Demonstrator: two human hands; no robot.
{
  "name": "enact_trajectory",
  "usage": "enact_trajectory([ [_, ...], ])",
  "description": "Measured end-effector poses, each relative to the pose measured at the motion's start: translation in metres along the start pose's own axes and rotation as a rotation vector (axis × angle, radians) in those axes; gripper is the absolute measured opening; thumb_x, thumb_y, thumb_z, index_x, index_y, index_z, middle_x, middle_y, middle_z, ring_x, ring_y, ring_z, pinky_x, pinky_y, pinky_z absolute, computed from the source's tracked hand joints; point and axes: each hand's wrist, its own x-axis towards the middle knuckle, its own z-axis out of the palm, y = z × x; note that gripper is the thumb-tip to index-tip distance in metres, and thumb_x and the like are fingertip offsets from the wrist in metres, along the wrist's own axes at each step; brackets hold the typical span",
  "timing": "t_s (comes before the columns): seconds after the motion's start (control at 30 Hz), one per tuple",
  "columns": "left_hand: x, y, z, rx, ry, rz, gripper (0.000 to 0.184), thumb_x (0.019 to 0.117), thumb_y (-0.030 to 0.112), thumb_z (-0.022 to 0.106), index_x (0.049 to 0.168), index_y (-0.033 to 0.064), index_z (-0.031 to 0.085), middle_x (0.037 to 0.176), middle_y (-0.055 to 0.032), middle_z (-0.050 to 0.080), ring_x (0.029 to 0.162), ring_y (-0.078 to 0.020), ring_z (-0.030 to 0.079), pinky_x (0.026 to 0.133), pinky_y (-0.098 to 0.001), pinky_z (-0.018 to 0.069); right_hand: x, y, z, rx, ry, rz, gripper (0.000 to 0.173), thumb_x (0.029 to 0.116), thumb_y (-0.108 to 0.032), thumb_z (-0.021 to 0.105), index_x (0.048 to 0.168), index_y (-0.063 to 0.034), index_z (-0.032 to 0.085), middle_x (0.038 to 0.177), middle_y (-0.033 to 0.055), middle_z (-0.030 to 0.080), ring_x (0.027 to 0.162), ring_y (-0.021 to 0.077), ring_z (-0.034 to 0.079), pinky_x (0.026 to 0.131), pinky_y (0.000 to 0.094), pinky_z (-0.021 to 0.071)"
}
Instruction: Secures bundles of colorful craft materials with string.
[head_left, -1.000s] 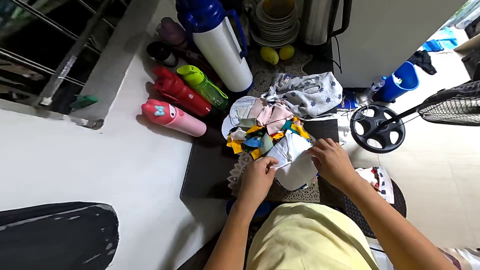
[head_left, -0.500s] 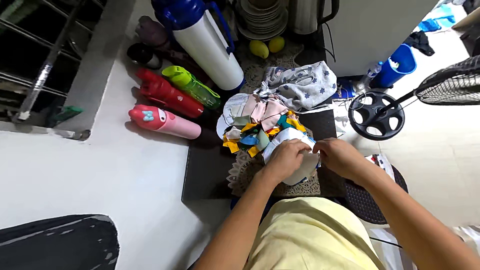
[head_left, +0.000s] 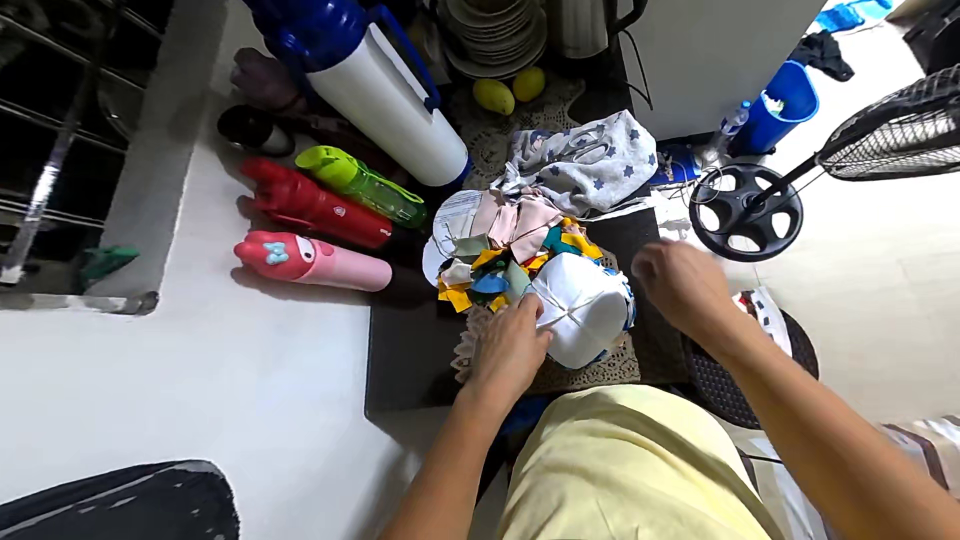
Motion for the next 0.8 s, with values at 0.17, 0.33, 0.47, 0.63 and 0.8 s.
enact_trajectory([
  [0.17, -0.005, -0.007, 0.013, -0.035, 0.094, 0.038, 0.022, 0.1005, 0.011, 0.059, 0.116, -0.001, 0.068, 0.114, -0.0205, 0.068, 0.109, -0.0371, 0.065, 0.096, -0.0537, 0.0489, 0.014, -0.001, 0.03, 0.074, -0.222, 0.331, 0.058, 0.1049, -0.053, 0.049, 0.09, -0.0004, 0.068, 0.09, 0.021, 0.068, 0.093, 0.0395, 0.067, 0.075, 0.0591, 0.0488],
  [0.33, -0.01, -0.015, 0.017, -0.093, 0.162, 0.12, 0.021, 0.1013, 0.014, 0.06, 0.11, 0.0002, 0.074, 0.105, -0.0186, 0.071, 0.097, -0.0337, 0.068, 0.089, -0.0522, 0.0522, 0.038, 0.018, 0.058, 0.412, -0.209, 0.479, 0.049, 0.1042, -0.044, 0.055, 0.101, 0.0022, 0.069, 0.097, 0.0245, 0.067, 0.094, 0.0399, 0.064, 0.079, 0.0624, 0.0473],
  [0.47, -0.018, -0.014, 0.016, -0.102, 0.15, 0.136, 0.026, 0.1047, 0.014, 0.053, 0.115, 0.0007, 0.073, 0.107, -0.0188, 0.07, 0.098, -0.0341, 0.068, 0.089, -0.0524, 0.0522, 0.039, 0.014, 0.058, 0.397, -0.141, 0.44, 0.026, 0.1014, -0.026, 0.06, 0.096, -0.0024, 0.07, 0.09, 0.0204, 0.068, 0.088, 0.0387, 0.065, 0.073, 0.0609, 0.0472],
  [0.63, -0.024, -0.01, 0.016, -0.044, 0.318, 0.185, 0.021, 0.1006, 0.01, 0.059, 0.108, 0.0014, 0.076, 0.101, -0.018, 0.072, 0.093, -0.0354, 0.07, 0.083, -0.0529, 0.0552, 0.022, 0.001, 0.054, 0.255, 0.343, 0.059, 0.016, 0.0971, -0.011, 0.064, 0.099, 0.0007, 0.074, 0.099, 0.0207, 0.071, 0.095, 0.0401, 0.069, 0.079, 0.0592, 0.0535],
  [0.8, -0.017, -0.007, 0.01, -0.031, 0.43, 0.269, 0.015, 0.0973, 0.009, 0.064, 0.101, 0.0005, 0.076, 0.099, -0.0189, 0.07, 0.091, -0.0373, 0.069, 0.081, -0.0542, 0.0556, 0.032, -0.018, 0.039, 0.715, 0.158, -0.089, 0.015, 0.1007, -0.01, 0.061, 0.108, 0.0001, 0.069, 0.094, 0.0094, 0.072, 0.081, 0.0133, 0.068, 0.079, 0.0352, 0.0559],
])
